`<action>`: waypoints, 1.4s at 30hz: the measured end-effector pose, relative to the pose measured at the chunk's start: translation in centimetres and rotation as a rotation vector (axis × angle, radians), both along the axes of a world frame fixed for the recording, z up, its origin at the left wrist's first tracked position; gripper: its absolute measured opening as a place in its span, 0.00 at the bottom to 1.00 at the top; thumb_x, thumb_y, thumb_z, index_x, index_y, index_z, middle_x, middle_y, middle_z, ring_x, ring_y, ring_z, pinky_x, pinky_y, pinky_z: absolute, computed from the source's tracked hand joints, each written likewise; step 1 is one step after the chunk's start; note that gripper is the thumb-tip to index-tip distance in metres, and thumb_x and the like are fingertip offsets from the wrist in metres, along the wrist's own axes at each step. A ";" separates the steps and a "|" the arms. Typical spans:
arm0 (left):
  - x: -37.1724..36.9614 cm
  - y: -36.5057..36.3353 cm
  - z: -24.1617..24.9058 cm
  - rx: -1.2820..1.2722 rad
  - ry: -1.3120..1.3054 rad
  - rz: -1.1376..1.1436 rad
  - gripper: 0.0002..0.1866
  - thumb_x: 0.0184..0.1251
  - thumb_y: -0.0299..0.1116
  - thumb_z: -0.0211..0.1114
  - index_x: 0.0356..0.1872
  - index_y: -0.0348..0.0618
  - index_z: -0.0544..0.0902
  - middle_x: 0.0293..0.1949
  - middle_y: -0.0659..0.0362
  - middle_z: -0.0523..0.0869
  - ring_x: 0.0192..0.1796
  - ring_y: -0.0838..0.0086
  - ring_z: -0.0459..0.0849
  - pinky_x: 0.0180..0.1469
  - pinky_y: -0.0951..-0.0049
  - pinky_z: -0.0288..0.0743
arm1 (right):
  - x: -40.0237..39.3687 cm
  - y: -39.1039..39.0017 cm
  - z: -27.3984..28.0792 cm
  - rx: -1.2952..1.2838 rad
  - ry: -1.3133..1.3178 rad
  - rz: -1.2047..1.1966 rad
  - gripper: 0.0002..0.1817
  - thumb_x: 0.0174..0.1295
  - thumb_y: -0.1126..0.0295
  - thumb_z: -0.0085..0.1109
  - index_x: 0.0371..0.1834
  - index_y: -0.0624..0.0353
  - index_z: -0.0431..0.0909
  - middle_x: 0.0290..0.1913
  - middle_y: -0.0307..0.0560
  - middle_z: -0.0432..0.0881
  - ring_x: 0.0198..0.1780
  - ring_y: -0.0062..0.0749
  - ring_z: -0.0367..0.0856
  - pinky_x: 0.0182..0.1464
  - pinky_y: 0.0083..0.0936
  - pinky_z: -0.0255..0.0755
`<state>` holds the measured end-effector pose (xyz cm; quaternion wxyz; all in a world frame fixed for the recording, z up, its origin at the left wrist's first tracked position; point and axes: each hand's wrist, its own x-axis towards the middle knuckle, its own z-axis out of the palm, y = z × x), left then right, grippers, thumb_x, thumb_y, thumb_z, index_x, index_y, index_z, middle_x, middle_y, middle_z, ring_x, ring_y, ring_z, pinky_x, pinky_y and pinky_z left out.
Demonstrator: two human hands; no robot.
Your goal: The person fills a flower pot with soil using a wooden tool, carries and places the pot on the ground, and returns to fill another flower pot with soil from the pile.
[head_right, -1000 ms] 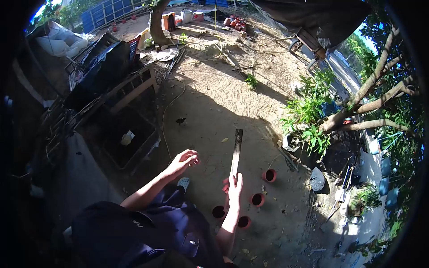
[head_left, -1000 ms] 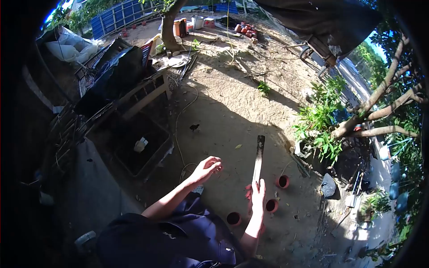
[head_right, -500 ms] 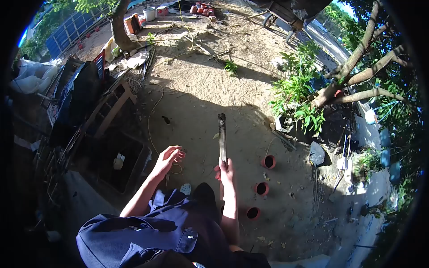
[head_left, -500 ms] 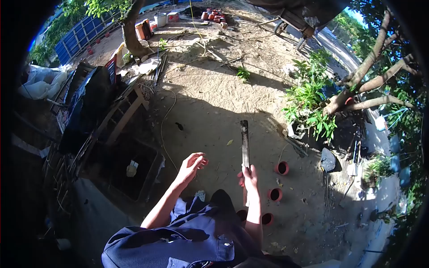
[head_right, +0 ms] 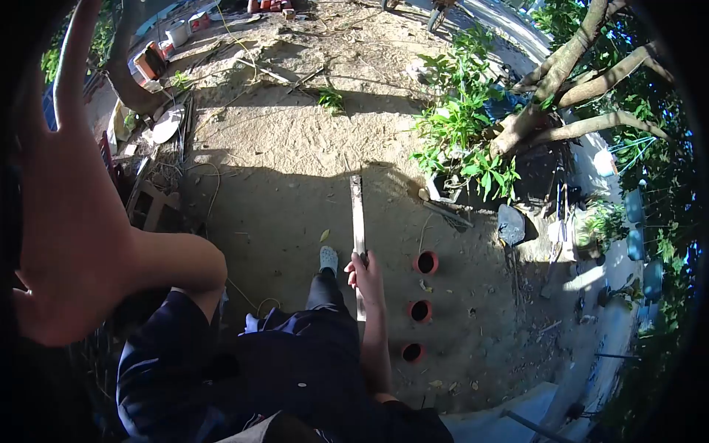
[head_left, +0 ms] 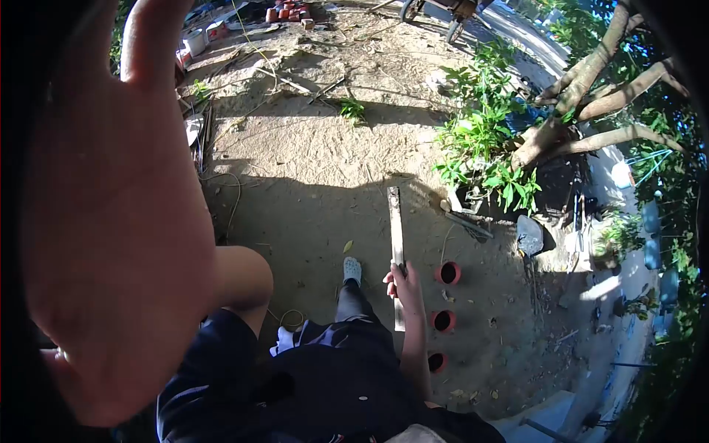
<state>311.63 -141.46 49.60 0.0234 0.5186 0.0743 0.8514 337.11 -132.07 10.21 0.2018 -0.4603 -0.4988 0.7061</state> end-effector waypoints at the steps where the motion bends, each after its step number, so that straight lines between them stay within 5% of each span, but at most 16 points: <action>1: -0.8 2.4 0.0 -0.016 -0.012 -0.003 0.47 0.79 0.66 0.34 0.82 0.34 0.48 0.81 0.31 0.48 0.83 0.35 0.44 0.83 0.36 0.34 | -1.4 2.4 -0.2 0.025 -0.008 0.016 0.11 0.79 0.59 0.55 0.48 0.56 0.73 0.28 0.40 0.82 0.18 0.17 0.75 0.19 0.17 0.65; 9: -10.4 18.8 -0.3 -0.064 -0.101 -0.013 0.46 0.79 0.65 0.34 0.82 0.34 0.48 0.81 0.31 0.48 0.83 0.35 0.44 0.83 0.36 0.34 | -13.6 19.4 4.7 0.058 0.044 0.100 0.10 0.79 0.60 0.56 0.47 0.55 0.74 0.31 0.36 0.81 0.22 0.13 0.73 0.23 0.14 0.65; 15: -21.2 28.4 -2.5 -0.087 -0.145 0.016 0.46 0.80 0.65 0.34 0.82 0.34 0.48 0.81 0.31 0.48 0.83 0.35 0.44 0.83 0.36 0.34 | -26.2 31.1 0.1 0.010 0.030 0.122 0.15 0.76 0.57 0.61 0.43 0.56 0.72 0.24 0.39 0.82 0.13 0.18 0.73 0.13 0.18 0.62; 19: -30.5 36.1 -4.3 -0.088 -0.172 -0.041 0.46 0.80 0.65 0.34 0.82 0.34 0.48 0.81 0.31 0.48 0.83 0.35 0.44 0.83 0.36 0.34 | -35.3 38.2 -1.0 0.071 0.047 0.273 0.15 0.77 0.56 0.59 0.39 0.55 0.71 0.27 0.40 0.81 0.17 0.18 0.75 0.17 0.17 0.64; 29: -53.3 55.3 -2.8 -0.098 -0.233 -0.142 0.45 0.80 0.64 0.33 0.82 0.34 0.48 0.81 0.32 0.48 0.83 0.36 0.44 0.83 0.36 0.34 | -55.7 55.2 3.9 0.047 0.031 0.107 0.11 0.77 0.57 0.58 0.42 0.51 0.76 0.29 0.33 0.80 0.22 0.12 0.73 0.24 0.15 0.63; 36: -70.7 67.9 -5.6 -0.112 -0.263 -0.134 0.45 0.80 0.64 0.33 0.82 0.35 0.49 0.81 0.32 0.48 0.83 0.36 0.44 0.83 0.36 0.34 | -73.1 66.8 2.4 -0.199 -0.012 0.066 0.13 0.77 0.57 0.60 0.47 0.55 0.75 0.28 0.35 0.79 0.22 0.15 0.73 0.26 0.17 0.66; 42: -87.0 79.3 -5.7 -0.143 -0.285 -0.034 0.45 0.80 0.64 0.33 0.82 0.35 0.49 0.81 0.32 0.48 0.83 0.36 0.44 0.83 0.36 0.34 | -93.2 79.6 0.2 -0.151 0.009 0.323 0.13 0.77 0.56 0.58 0.45 0.53 0.75 0.27 0.35 0.79 0.20 0.15 0.74 0.22 0.15 0.64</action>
